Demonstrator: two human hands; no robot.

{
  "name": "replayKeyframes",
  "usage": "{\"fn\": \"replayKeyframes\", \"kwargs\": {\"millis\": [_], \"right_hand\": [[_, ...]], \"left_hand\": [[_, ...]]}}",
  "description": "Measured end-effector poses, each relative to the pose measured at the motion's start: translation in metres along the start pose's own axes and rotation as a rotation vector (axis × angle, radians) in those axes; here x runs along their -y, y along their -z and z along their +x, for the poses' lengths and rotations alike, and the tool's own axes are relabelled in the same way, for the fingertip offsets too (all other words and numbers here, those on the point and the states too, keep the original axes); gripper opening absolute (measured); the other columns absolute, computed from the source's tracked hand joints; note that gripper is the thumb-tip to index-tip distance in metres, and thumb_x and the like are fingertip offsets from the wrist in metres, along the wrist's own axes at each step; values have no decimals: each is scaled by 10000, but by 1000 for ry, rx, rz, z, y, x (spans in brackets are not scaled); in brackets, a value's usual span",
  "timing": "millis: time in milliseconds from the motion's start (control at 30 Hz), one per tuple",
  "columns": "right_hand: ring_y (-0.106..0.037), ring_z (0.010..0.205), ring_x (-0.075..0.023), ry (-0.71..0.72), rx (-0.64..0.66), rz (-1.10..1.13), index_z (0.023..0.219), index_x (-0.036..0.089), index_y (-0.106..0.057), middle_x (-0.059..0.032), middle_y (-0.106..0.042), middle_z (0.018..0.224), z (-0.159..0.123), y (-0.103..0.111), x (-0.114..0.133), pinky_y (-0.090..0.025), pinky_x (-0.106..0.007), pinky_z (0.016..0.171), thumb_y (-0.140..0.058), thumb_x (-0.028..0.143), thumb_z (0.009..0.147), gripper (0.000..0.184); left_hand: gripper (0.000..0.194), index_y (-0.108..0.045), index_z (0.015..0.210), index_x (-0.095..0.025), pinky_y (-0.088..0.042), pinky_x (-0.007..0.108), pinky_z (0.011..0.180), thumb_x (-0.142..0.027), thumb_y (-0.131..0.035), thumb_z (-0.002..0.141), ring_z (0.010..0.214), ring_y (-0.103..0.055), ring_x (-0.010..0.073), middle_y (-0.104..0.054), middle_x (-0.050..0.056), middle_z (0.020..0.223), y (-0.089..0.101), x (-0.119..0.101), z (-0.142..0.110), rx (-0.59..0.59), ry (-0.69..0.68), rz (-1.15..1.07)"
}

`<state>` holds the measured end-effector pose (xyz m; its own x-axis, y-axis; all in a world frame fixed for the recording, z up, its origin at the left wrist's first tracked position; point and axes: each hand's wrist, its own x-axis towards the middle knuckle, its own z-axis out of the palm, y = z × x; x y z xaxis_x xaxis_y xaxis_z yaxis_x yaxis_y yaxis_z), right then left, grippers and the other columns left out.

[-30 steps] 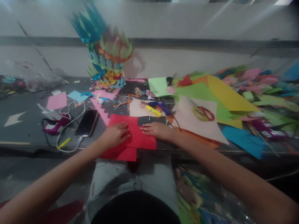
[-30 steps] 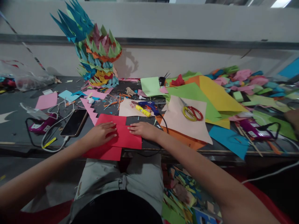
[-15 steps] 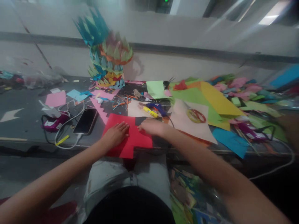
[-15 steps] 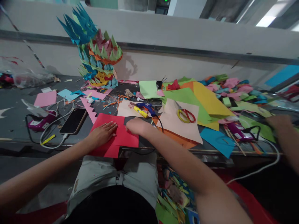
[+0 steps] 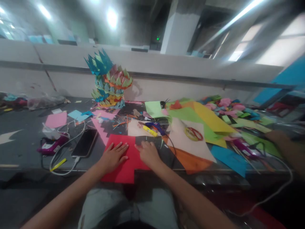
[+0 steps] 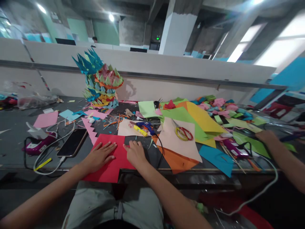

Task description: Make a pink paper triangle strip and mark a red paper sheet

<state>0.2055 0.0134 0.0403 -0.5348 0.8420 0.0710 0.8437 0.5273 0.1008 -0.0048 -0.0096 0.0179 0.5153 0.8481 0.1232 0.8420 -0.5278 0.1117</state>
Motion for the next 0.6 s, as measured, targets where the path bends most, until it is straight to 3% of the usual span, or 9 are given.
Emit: {"fn": "replayKeyframes", "kwargs": {"millis": [267, 600], "right_hand": [[-499, 931, -267, -151, 22, 12, 1196, 238, -579, -141, -584, 960, -32, 6, -29, -309, -410, 794, -416, 205, 842, 391], [-529, 889, -213, -310, -26, 31, 1205, 319, -556, -79, -596, 929, -41, -5, -23, -325, -374, 790, -420, 236, 849, 389]], "left_hand": [[515, -295, 1384, -263, -253, 485, 1047, -478, -303, 916, 1309, -327, 236, -388, 72, 1399, -1, 1, -3, -1, 15, -27], [636, -341, 1370, -214, -220, 551, 1040, -585, -354, 854, 1315, -298, 297, -391, 88, 1391, 0, 5, -3, 16, 90, 42]]}}
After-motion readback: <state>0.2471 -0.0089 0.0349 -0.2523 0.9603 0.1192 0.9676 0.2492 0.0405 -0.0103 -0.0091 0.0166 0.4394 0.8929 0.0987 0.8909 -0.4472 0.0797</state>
